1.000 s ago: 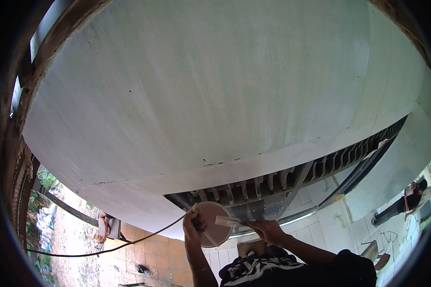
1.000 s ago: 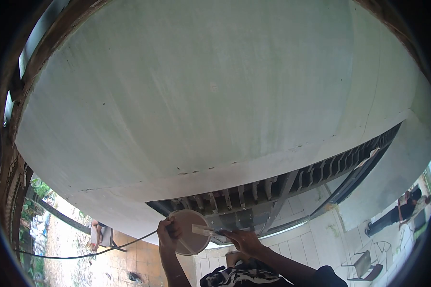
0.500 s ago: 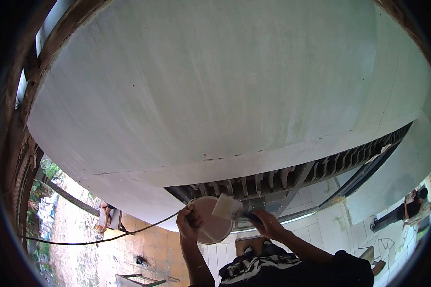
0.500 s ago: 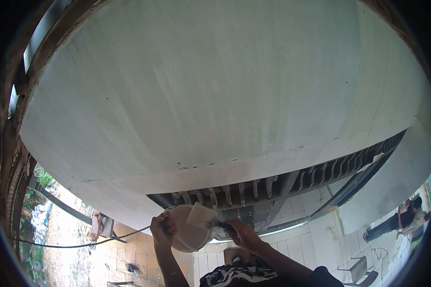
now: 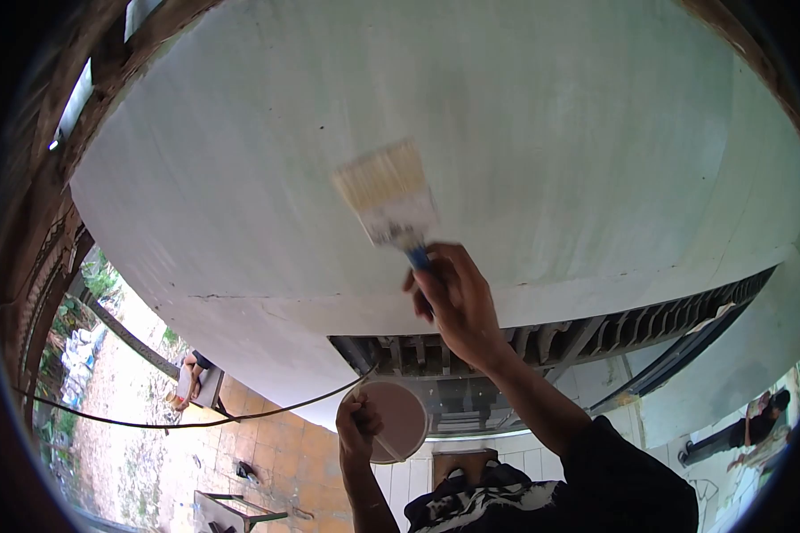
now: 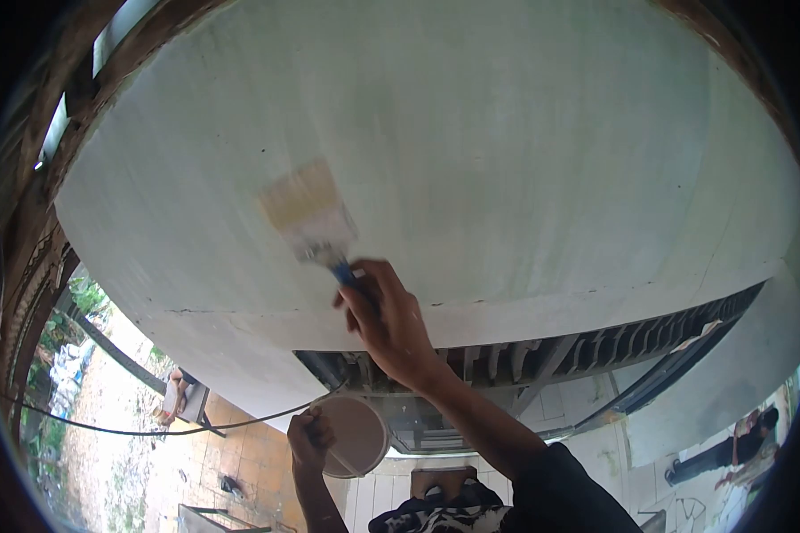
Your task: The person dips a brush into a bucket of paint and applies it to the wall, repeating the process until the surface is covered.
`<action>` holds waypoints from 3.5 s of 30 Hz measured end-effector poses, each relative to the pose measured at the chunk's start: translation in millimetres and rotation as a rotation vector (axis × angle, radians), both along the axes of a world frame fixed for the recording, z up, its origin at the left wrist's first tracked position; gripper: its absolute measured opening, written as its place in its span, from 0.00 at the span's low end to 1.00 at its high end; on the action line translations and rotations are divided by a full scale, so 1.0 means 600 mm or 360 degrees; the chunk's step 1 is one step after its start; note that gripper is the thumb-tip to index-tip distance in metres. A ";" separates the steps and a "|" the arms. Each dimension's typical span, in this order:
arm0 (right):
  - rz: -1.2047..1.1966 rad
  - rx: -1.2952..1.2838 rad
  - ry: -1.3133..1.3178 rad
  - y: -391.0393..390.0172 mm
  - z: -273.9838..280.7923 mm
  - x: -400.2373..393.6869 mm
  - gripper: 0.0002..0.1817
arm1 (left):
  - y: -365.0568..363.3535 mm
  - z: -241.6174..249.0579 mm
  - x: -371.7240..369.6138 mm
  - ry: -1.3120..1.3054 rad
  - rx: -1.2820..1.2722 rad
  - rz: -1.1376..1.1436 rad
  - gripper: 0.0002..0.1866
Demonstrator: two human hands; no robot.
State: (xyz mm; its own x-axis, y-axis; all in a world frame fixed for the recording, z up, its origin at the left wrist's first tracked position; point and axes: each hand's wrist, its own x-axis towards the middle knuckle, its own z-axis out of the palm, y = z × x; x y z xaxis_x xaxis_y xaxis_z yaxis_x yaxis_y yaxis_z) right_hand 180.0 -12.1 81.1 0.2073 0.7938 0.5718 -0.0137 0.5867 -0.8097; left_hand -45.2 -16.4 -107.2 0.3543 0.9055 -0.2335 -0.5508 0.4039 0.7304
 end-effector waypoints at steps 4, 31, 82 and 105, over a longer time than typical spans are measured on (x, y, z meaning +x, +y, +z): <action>0.0004 0.0153 -0.0104 0.074 0.044 -0.029 0.13 | -0.009 -0.014 -0.033 0.0002 -0.0028 0.0123 0.08; -0.0372 0.0089 -0.0097 0.143 0.036 -0.044 0.11 | -0.029 -0.014 -0.107 0.0002 -0.0048 0.0380 0.08; 0.0054 0.0081 -0.2475 -0.058 -0.154 0.039 0.13 | 0.010 0.069 -0.054 0.0001 0.0103 0.0113 0.05; 0.0262 0.0726 -0.1936 0.104 -0.307 -0.151 0.06 | 0.031 0.148 -0.002 0.0096 0.0375 -0.0015 0.07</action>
State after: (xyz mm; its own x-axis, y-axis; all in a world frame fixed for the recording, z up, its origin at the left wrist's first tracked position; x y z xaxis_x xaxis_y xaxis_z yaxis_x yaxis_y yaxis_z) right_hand 89.3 50.0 -103.2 -0.7093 0.4467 0.5453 0.4835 0.8712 -0.0847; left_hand -46.1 2.4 -18.6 0.3545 0.9343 -0.0372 -0.5005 0.2232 0.8364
